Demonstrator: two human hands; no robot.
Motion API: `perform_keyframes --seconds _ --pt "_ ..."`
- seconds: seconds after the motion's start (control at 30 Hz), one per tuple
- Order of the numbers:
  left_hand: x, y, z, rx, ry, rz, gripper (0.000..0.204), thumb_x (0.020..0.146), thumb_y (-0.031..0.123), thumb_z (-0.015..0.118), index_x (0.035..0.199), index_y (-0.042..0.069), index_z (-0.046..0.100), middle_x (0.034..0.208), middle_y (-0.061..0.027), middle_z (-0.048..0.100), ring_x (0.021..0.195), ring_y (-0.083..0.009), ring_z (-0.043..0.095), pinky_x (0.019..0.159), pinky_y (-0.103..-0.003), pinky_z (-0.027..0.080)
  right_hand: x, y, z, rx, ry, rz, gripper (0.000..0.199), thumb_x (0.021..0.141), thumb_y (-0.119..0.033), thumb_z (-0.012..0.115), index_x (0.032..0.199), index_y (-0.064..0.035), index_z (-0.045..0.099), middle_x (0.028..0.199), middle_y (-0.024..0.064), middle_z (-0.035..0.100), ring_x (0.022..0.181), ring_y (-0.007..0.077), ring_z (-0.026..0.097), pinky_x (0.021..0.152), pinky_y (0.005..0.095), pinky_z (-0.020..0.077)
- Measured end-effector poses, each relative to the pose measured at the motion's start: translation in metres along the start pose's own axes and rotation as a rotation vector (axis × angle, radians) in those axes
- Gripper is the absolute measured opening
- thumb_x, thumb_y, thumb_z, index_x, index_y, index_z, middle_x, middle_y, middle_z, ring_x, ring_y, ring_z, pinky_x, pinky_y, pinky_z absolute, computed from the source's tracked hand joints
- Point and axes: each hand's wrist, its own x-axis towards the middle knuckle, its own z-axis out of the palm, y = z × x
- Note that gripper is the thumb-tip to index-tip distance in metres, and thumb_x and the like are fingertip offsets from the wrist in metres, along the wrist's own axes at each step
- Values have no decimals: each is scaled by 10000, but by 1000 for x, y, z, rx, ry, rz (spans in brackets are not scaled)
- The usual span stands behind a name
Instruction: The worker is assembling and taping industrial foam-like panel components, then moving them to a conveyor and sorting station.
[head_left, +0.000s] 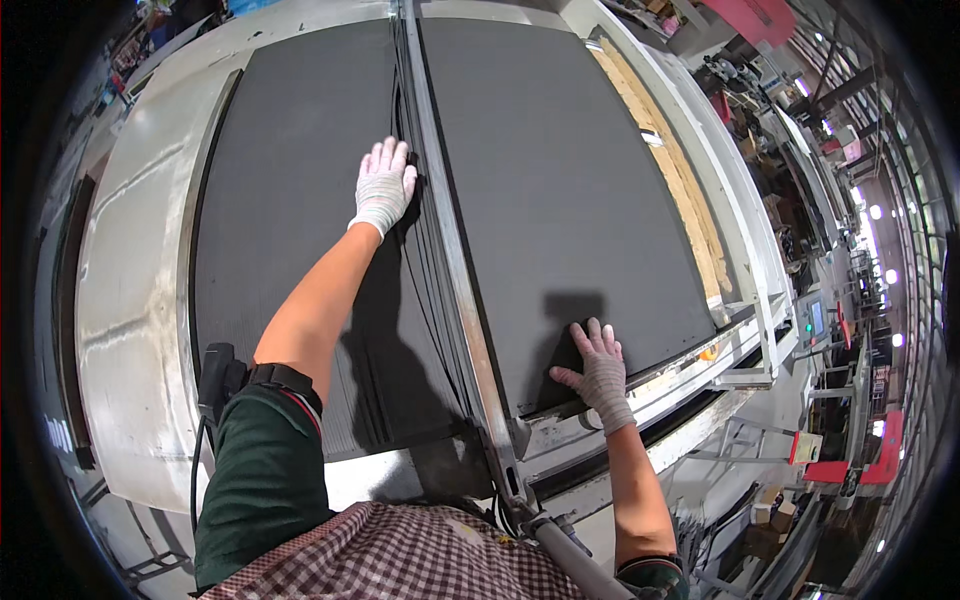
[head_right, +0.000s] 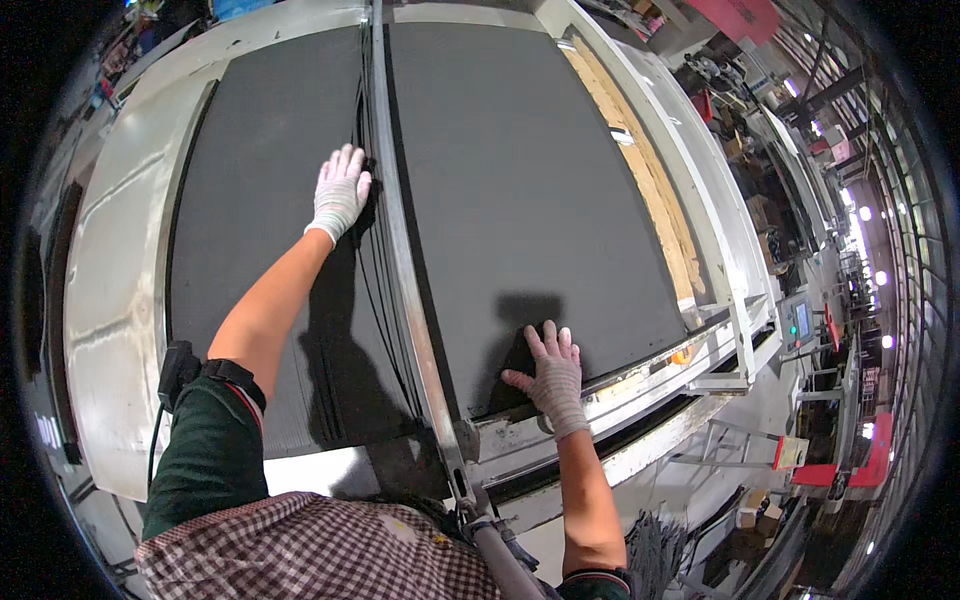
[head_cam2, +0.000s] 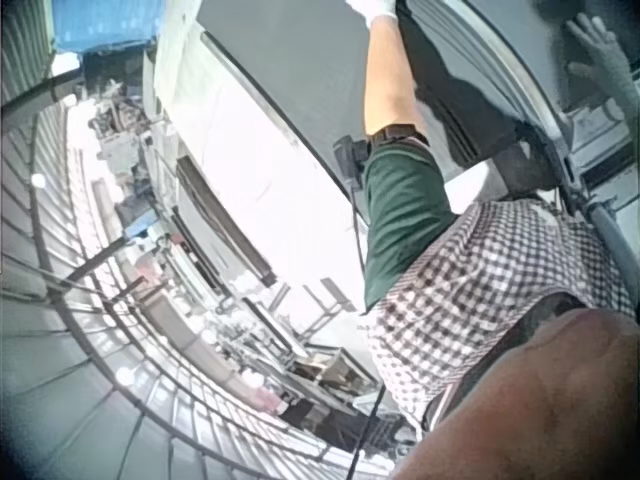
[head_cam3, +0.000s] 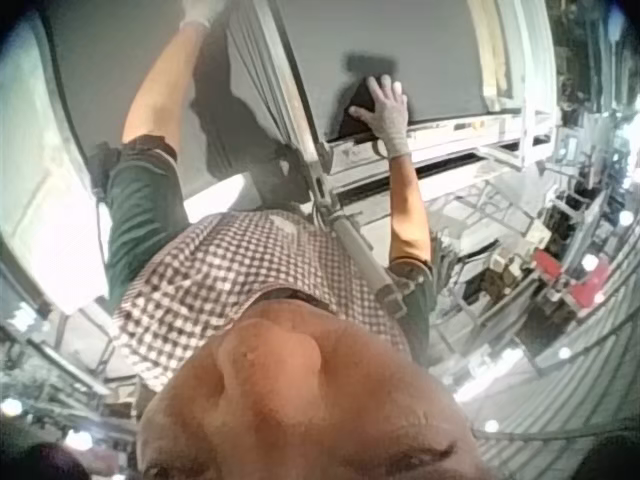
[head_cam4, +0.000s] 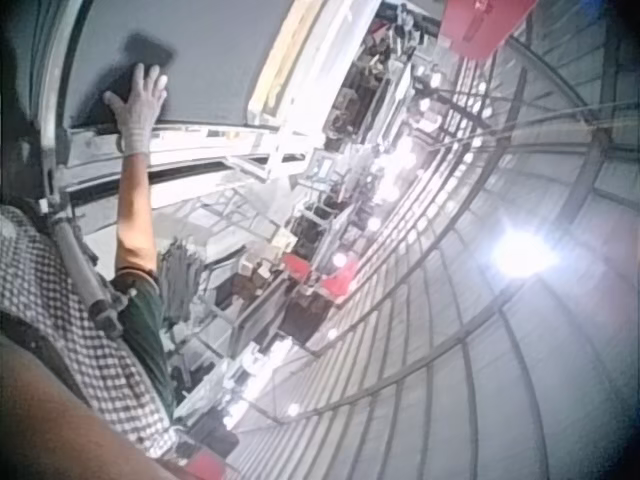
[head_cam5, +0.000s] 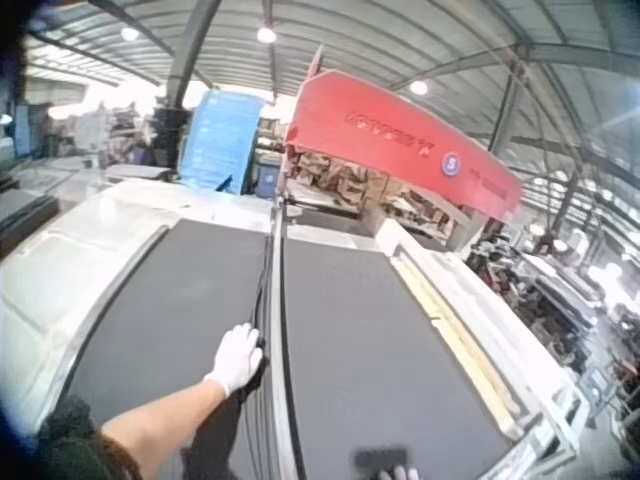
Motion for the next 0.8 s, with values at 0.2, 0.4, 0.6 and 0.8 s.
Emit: perform_keyframes --seconds 0.2,0.4,0.6,0.8 --pt "-2 5 0 5 -27 -15 509 976 319 526 1425 87 471 1483 -164 456 1375 -354 412 1150 -475 324 -1 2 0 4 8 6 928 755 -622 734 1513 -205 399 1586 162 325 1461 422 270 1177 554 258" --pt "2 7 2 3 -381 55 530 989 392 482 1429 98 470 1510 -162 433 1398 -343 394 1168 -475 298 -3 2 -3 12 10 7 922 751 -619 740 1506 -205 408 1581 168 333 1460 425 273 1173 562 263" --pt "-19 22 -10 -191 -161 -101 584 992 398 484 1472 77 398 1518 -161 417 1384 -309 413 1164 -485 302 -3 3 -4 -12 52 -35 919 765 -632 720 1506 -186 411 1577 176 335 1445 427 301 1164 550 283" --pt "-68 31 -49 -254 -347 -47 552 1017 394 442 1468 77 428 1499 -159 449 1409 -297 395 1195 -487 251 -9 6 1 -81 46 -23 938 789 -696 651 1530 -190 381 1583 169 330 1442 416 315 1156 532 300"
